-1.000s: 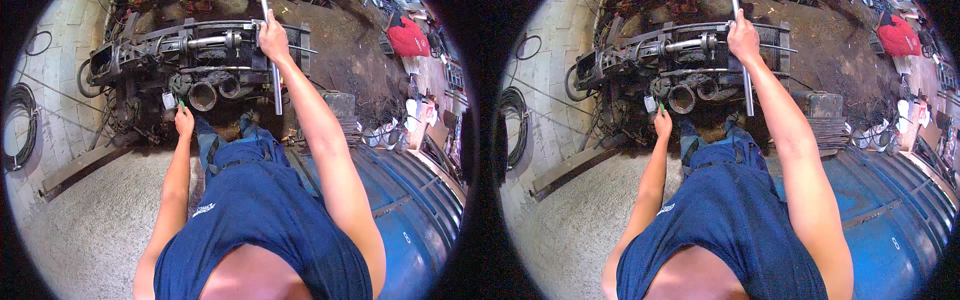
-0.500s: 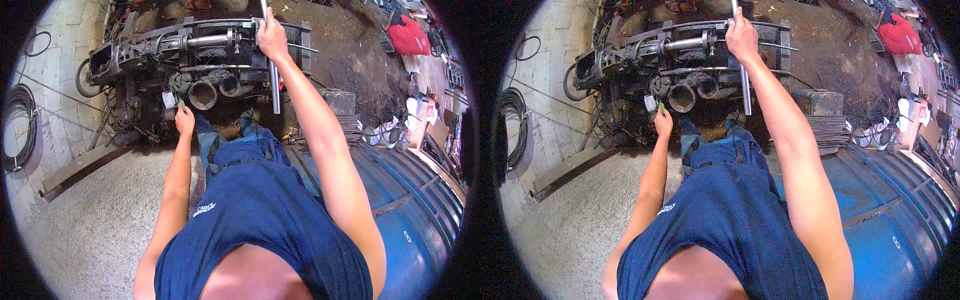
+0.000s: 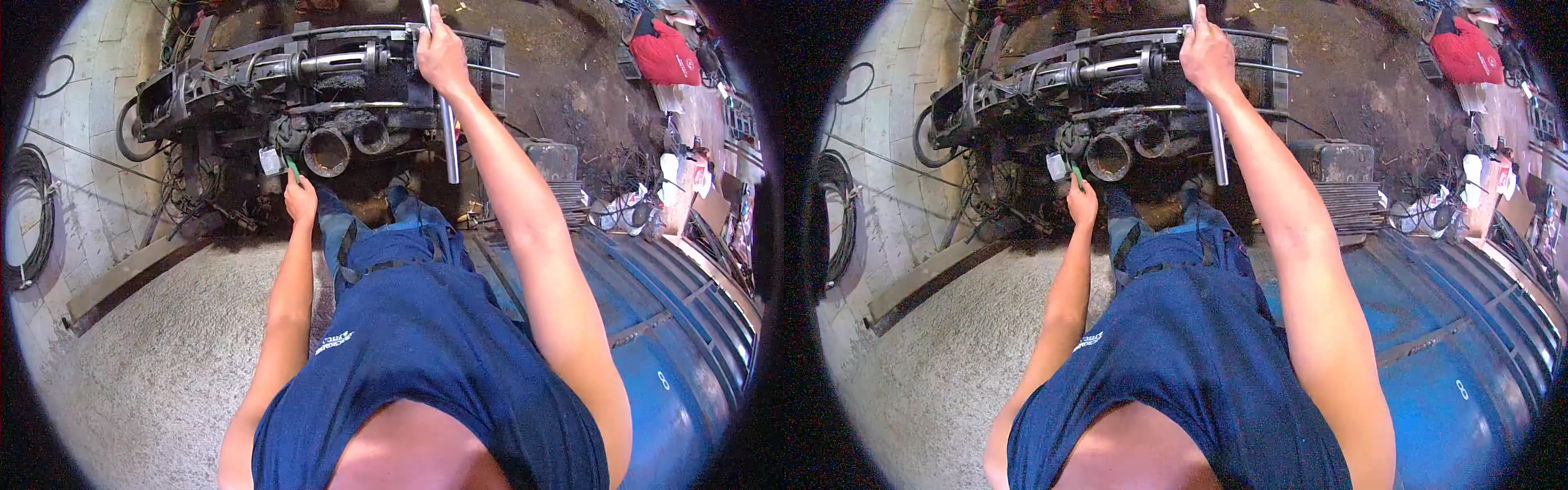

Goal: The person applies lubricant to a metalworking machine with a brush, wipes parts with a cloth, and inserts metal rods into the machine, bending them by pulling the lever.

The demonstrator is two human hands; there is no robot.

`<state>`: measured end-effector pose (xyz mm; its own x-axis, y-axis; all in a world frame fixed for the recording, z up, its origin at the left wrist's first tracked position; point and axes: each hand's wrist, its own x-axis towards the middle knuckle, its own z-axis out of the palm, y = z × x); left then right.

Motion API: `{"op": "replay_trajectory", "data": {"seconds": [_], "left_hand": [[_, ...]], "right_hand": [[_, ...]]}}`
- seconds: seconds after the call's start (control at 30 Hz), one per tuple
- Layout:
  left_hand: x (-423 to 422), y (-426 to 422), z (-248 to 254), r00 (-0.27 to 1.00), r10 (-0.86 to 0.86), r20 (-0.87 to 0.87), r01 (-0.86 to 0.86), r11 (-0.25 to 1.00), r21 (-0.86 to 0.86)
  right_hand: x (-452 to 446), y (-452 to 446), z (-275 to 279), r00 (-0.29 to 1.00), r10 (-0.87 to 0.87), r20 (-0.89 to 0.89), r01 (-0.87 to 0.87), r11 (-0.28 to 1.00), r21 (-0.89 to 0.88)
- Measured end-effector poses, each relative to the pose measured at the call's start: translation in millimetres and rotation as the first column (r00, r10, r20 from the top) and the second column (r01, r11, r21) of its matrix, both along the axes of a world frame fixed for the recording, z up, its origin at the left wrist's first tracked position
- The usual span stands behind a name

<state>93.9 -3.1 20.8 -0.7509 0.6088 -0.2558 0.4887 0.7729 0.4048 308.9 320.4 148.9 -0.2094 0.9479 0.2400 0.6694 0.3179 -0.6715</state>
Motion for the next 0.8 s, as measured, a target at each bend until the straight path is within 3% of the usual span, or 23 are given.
{"op": "replay_trajectory", "data": {"seconds": [0.2, 0.27, 0.37, 0.43, 0.5, 0.53, 0.57, 0.63, 0.67, 0.7, 0.73, 0.8], "left_hand": [[10, -7, -27, 0.996, 0.088, -0.031, -0.089, 0.996, -0.016], [5, -17, -60, 0.981, 0.183, 0.06, -0.174, 0.976, -0.135], [-16, -20, -106, 0.977, 0.153, 0.151, -0.117, 0.967, -0.224], [-25, -7, -111, 0.967, 0.184, 0.175, -0.113, 0.928, -0.354], [-33, 1, -108, 0.971, 0.129, 0.202, -0.003, 0.849, -0.528], [-41, 0, -114, 0.958, 0.09, 0.274, 0.105, 0.776, -0.622], [-52, -9, -127, 0.922, 0.064, 0.381, 0.221, 0.721, -0.656], [-53, -14, -92, 0.913, -0.026, 0.407, 0.317, 0.673, -0.668], [-54, -20, -74, 0.91, -0.059, 0.411, 0.328, 0.711, -0.622], [-53, -30, -56, 0.907, -0.091, 0.411, 0.336, 0.744, -0.577], [-50, -41, -43, 0.92, -0.08, 0.383, 0.279, 0.821, -0.498], [-47, -65, -25, 0.938, -0.064, 0.341, 0.177, 0.934, -0.309]], "right_hand": [[-1, -2, 5, 1.0, -0.009, 0.022, 0.01, 0.999, -0.04], [0, 1, -4, 0.997, -0.003, 0.081, -0.008, 0.991, 0.136], [1, 2, 0, 0.997, 0.009, 0.077, -0.013, 0.999, 0.049], [0, 1, -1, 0.992, -0.028, 0.123, 0.017, 0.996, 0.091], [1, 0, 10, 1.0, -0.003, -0.018, 0.003, 0.999, -0.036], [-3, -1, 2, 0.994, -0.03, -0.109, 0.052, 0.976, 0.211], [5, -2, -2, 0.994, -0.035, -0.104, 0.057, 0.975, 0.215], [33, -6, -6, 0.91, -0.11, -0.401, 0.157, 0.984, 0.086], [52, -10, -26, 0.861, -0.209, -0.464, 0.334, 0.92, 0.205], [69, -28, -23, 0.813, -0.409, -0.415, 0.499, 0.856, 0.134], [93, -42, -48, 0.694, -0.5, -0.518, 0.581, 0.814, -0.006], [138, -88, -100, 0.555, -0.726, -0.406, 0.699, 0.671, -0.246]]}}
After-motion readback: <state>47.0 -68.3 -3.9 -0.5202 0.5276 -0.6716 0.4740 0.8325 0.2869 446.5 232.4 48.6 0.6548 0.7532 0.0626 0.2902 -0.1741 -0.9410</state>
